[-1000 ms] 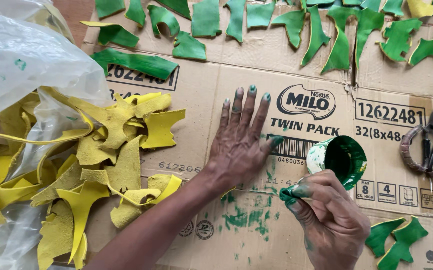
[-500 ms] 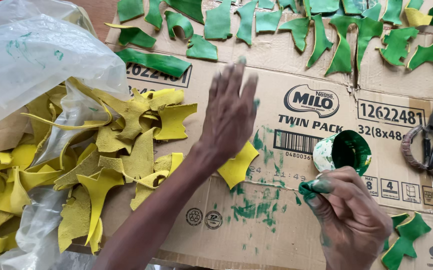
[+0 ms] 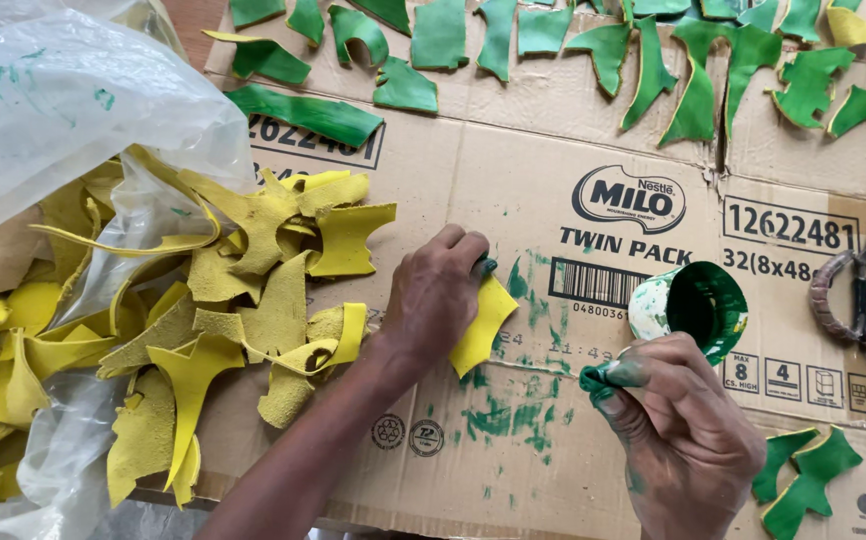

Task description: The person paints yellow foam pieces green using a small sponge and a paint can. They repeatedly pick up pieces, apply green paint to the surface, and place them on a cardboard surface to dry.

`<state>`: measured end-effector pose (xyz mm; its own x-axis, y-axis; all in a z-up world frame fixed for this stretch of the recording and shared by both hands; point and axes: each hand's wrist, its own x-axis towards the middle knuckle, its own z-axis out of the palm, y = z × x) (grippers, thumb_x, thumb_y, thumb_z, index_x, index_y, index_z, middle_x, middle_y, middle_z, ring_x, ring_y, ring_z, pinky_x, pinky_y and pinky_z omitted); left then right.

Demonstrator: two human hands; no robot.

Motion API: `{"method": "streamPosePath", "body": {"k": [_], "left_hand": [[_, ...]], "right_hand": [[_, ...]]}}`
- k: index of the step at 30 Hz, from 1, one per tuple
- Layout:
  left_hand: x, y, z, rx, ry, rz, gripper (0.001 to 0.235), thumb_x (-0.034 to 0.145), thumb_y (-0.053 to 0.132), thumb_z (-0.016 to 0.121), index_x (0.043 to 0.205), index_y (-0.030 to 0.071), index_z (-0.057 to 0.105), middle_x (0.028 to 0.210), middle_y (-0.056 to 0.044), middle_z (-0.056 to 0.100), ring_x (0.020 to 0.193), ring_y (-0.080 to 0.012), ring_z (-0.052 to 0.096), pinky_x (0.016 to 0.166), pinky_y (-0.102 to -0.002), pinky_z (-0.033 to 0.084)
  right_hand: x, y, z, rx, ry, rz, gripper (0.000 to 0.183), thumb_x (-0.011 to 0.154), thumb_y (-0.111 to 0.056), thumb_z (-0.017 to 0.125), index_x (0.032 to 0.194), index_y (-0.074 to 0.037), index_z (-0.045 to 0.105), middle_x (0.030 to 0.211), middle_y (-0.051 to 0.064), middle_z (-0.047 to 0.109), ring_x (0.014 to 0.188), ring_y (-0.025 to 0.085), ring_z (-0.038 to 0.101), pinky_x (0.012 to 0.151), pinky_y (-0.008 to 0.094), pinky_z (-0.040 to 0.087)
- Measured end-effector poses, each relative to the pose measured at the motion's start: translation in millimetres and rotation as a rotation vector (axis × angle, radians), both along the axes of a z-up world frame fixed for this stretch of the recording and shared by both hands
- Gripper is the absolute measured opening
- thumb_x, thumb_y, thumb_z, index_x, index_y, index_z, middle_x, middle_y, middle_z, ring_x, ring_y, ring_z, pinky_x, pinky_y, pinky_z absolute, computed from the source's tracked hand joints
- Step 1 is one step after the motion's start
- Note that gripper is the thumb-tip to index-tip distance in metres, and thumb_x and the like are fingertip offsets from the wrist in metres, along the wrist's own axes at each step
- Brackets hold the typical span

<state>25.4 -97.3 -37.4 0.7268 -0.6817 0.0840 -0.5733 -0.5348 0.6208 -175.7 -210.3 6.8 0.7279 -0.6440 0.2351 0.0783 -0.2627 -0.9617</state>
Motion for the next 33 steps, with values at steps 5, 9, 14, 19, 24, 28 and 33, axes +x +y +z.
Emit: {"method": "streamPosePath", "body": {"k": [5, 9, 14, 19, 24, 28, 33], "left_hand": [[-13, 11, 2, -0.070, -0.001, -0.107, 0.036, 0.076, 0.020, 0.078, 0.101, -0.001, 0.063, 0.103, -0.018, 0.063, 0.081, -0.0326, 0.068, 0.069, -0.043, 0.058], [-4, 2, -6, 0.034, 0.001, -0.037, 0.009, 0.094, 0.011, 0.069, 0.093, 0.002, 0.066, 0.098, -0.013, 0.067, 0.079, -0.0314, 0.070, 0.071, -0.045, 0.058], [-14, 9, -5, -0.137, 0.009, -0.113, 0.037, 0.072, 0.018, 0.077, 0.097, -0.002, 0.059, 0.098, -0.018, 0.060, 0.078, -0.0319, 0.066, 0.069, -0.041, 0.058], [3, -1, 0, 0.051, 0.047, -0.043, 0.009, 0.092, 0.005, 0.073, 0.093, 0.002, 0.064, 0.095, -0.012, 0.066, 0.082, -0.0291, 0.069, 0.074, -0.044, 0.058], [-14, 5, 4, 0.070, 0.078, -0.130, 0.040, 0.076, 0.017, 0.085, 0.103, -0.002, 0.063, 0.106, -0.015, 0.061, 0.092, -0.0267, 0.064, 0.080, -0.039, 0.061], [-27, 26, -11, -0.006, -0.083, -0.158, 0.022, 0.091, 0.007, 0.073, 0.113, 0.004, 0.070, 0.126, -0.018, 0.063, 0.112, -0.0285, 0.062, 0.097, -0.036, 0.059], [-52, 60, -22, 0.165, -0.323, -0.227, 0.051, 0.095, 0.021, 0.059, 0.141, 0.000, 0.050, 0.157, -0.024, 0.038, 0.149, -0.0415, 0.029, 0.122, -0.052, 0.019]], "right_hand": [[0, -4, -4, 0.006, 0.039, -0.053, 0.026, 0.082, 0.011, 0.077, 0.106, 0.006, 0.070, 0.098, 0.009, 0.064, 0.088, 0.010, 0.059, 0.074, 0.019, 0.049], [4, -1, -3, -0.029, 0.047, -0.031, 0.026, 0.081, 0.010, 0.078, 0.105, 0.005, 0.070, 0.097, 0.007, 0.064, 0.084, 0.009, 0.058, 0.075, 0.019, 0.048], [9, -3, -1, -0.083, 0.075, -0.055, 0.028, 0.078, 0.009, 0.079, 0.104, 0.004, 0.070, 0.095, 0.007, 0.064, 0.085, 0.009, 0.058, 0.073, 0.019, 0.048], [9, -3, 1, -0.099, 0.072, -0.038, 0.026, 0.079, 0.008, 0.079, 0.103, 0.004, 0.070, 0.097, 0.007, 0.066, 0.085, 0.009, 0.059, 0.073, 0.019, 0.048], [7, -5, -1, -0.082, 0.073, -0.021, 0.025, 0.080, 0.008, 0.079, 0.103, 0.004, 0.070, 0.097, 0.006, 0.064, 0.088, 0.009, 0.060, 0.077, 0.019, 0.051], [7, -4, -1, -0.044, 0.106, -0.066, 0.026, 0.081, 0.010, 0.077, 0.106, 0.005, 0.071, 0.100, 0.007, 0.065, 0.083, 0.007, 0.057, 0.069, 0.017, 0.047], [3, 0, -3, -0.076, 0.088, -0.033, 0.025, 0.082, 0.010, 0.077, 0.106, 0.006, 0.069, 0.100, 0.007, 0.064, 0.089, 0.008, 0.059, 0.074, 0.018, 0.050]]}}
